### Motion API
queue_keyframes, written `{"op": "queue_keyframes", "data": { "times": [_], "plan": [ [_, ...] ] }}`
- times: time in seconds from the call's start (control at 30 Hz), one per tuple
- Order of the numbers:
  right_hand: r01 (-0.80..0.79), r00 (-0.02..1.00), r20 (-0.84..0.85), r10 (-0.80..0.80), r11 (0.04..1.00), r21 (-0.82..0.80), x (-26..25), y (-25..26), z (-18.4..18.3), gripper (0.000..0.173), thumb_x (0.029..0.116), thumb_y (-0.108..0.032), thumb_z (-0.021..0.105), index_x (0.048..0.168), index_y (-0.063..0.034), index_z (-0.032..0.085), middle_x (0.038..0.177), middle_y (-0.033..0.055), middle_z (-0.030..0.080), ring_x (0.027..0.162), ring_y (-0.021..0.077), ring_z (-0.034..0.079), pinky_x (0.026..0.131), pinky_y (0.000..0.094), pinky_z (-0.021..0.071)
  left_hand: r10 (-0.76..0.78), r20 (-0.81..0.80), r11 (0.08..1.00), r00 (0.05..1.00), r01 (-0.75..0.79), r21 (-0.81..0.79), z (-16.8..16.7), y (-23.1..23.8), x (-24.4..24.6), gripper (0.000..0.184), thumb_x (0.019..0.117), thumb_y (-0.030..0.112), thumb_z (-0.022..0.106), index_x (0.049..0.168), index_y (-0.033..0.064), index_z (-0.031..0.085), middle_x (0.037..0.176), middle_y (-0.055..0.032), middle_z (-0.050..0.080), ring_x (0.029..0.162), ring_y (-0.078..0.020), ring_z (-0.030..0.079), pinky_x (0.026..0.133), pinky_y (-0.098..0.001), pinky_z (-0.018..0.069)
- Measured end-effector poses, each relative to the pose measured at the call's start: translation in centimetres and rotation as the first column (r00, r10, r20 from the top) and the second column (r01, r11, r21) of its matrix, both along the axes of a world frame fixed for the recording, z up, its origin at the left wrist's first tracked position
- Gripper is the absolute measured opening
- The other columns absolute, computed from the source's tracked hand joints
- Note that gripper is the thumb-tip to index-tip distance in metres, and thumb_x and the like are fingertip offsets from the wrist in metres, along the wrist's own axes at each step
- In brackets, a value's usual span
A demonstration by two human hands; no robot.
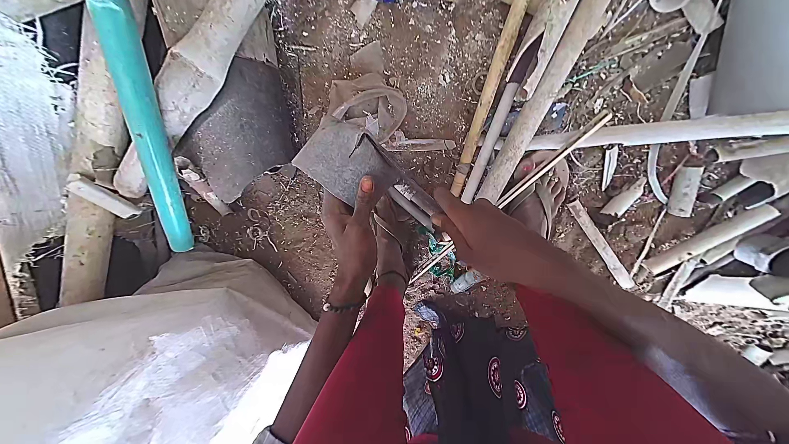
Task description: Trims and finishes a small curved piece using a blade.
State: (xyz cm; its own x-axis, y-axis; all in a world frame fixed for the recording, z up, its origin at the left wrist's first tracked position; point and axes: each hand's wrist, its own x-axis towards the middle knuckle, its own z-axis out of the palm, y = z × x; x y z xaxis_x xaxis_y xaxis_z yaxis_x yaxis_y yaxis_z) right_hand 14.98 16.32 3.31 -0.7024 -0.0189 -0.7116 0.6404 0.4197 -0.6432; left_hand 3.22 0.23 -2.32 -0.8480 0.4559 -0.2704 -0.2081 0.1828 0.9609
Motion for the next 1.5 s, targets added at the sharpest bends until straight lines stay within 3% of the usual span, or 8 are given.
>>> {"op": "queue_keyframes", "data": {
  "times": [0.17,0.33,0.63,0.8,0.9,1.07,1.2,1.5],
  "plan": [
    [-0.062,0.992,-0.116,0.048,0.991,-0.117,0.8,1.7,-3.3,0.035,0.1107,-0.028,0.045,0.138,-0.0074,0.051,0.066,0.0037,0.052,0.051,0.0125,0.053,0.047,0.0291,0.0465,-0.046,0.068,0.997,0.997,0.042,0.060,-1.5,-2.4,-0.5,0.030,0.0963,0.003,0.060,0.124,0.0104,0.053,0.111,0.0026,0.070,0.105,-0.0111,0.068,0.098,-0.0368,0.0562],
    [-0.062,0.993,-0.071,0.093,0.931,0.360,0.3,-1.5,0.2,0.027,0.1029,-0.012,0.057,0.129,-0.0071,0.053,0.069,0.0112,0.060,0.066,0.0341,0.067,0.056,0.0471,0.0526,0.100,0.144,0.987,0.985,-0.116,0.109,-1.5,-0.5,0.7,0.038,0.0987,0.004,0.061,0.133,0.0071,0.045,0.120,-0.0058,0.065,0.113,-0.0186,0.066,0.103,-0.0440,0.0541],
    [0.089,0.939,-0.314,0.140,0.782,0.617,0.4,-4.1,2.9,0.025,0.1023,-0.021,0.058,0.116,-0.0009,0.062,0.062,0.0092,0.056,0.051,0.0271,0.062,0.045,0.0350,0.0479,0.252,-0.101,0.966,0.962,-0.244,0.091,1.1,1.2,0.5,0.043,0.0982,0.006,0.064,0.134,0.0064,0.041,0.117,-0.0018,0.064,0.111,-0.0125,0.066,0.100,-0.0355,0.0559],
    [0.020,0.984,-0.170,-0.042,0.992,-0.129,1.5,-1.3,6.1,0.027,0.1091,-0.028,0.043,0.127,-0.0104,0.053,0.071,-0.0006,0.051,0.055,0.0118,0.052,0.050,0.0268,0.0450,0.108,-0.588,0.837,0.802,-0.393,-0.382,-0.5,-1.3,-2.0,0.047,0.1022,0.028,0.063,0.128,-0.0092,0.054,0.109,-0.0134,0.068,0.102,-0.0114,0.068,0.094,-0.0313,0.0545],
    [0.344,0.916,0.022,-0.400,0.756,-0.557,2.9,-0.6,4.2,0.031,0.1081,-0.037,0.047,0.128,-0.0138,0.052,0.066,-0.0046,0.049,0.043,0.0064,0.049,0.036,0.0241,0.0465,0.255,-0.394,0.918,0.883,-0.350,-0.189,1.3,-2.6,-4.9,0.049,0.1022,0.022,0.063,0.141,0.0011,0.041,0.126,-0.0052,0.062,0.116,-0.0108,0.064,0.104,-0.0331,0.0529],
    [0.446,0.823,-0.234,-0.517,0.844,-0.298,2.3,-0.1,1.4,0.038,0.1081,-0.040,0.043,0.132,-0.0130,0.054,0.078,-0.0056,0.055,0.055,0.0023,0.053,0.049,0.0189,0.0483,0.248,0.099,0.950,0.964,-0.262,0.171,4.3,-2.4,-5.2,0.030,0.1081,0.020,0.042,0.136,0.0113,0.048,0.126,-0.0056,0.064,0.118,-0.0197,0.064,0.104,-0.0457,0.0521],
    [0.341,0.803,-0.572,-0.167,0.916,0.210,1.3,-0.7,1.9,0.040,0.1108,-0.038,0.034,0.093,-0.0136,0.061,0.062,-0.0053,0.045,0.054,0.0069,0.047,0.049,0.0258,0.0379,0.258,0.142,0.957,0.956,-0.273,0.095,5.0,-0.3,-3.6,0.040,0.1105,0.041,0.035,0.121,0.0132,0.062,0.104,-0.0015,0.071,0.098,-0.0133,0.070,0.087,-0.0379,0.0602],
    [0.259,0.810,-0.579,0.089,0.832,0.490,-0.4,-0.9,0.2,0.038,0.1090,-0.035,0.038,0.089,-0.0081,0.057,0.056,0.0012,0.043,0.046,0.0200,0.051,0.042,0.0337,0.0366,0.204,0.228,0.979,0.952,-0.194,-0.065,5.4,1.1,-2.1,0.045,0.1102,0.047,0.032,0.111,0.0153,0.064,0.091,0.0012,0.069,0.083,-0.0094,0.069,0.075,-0.0316,0.0608]
  ]
}}
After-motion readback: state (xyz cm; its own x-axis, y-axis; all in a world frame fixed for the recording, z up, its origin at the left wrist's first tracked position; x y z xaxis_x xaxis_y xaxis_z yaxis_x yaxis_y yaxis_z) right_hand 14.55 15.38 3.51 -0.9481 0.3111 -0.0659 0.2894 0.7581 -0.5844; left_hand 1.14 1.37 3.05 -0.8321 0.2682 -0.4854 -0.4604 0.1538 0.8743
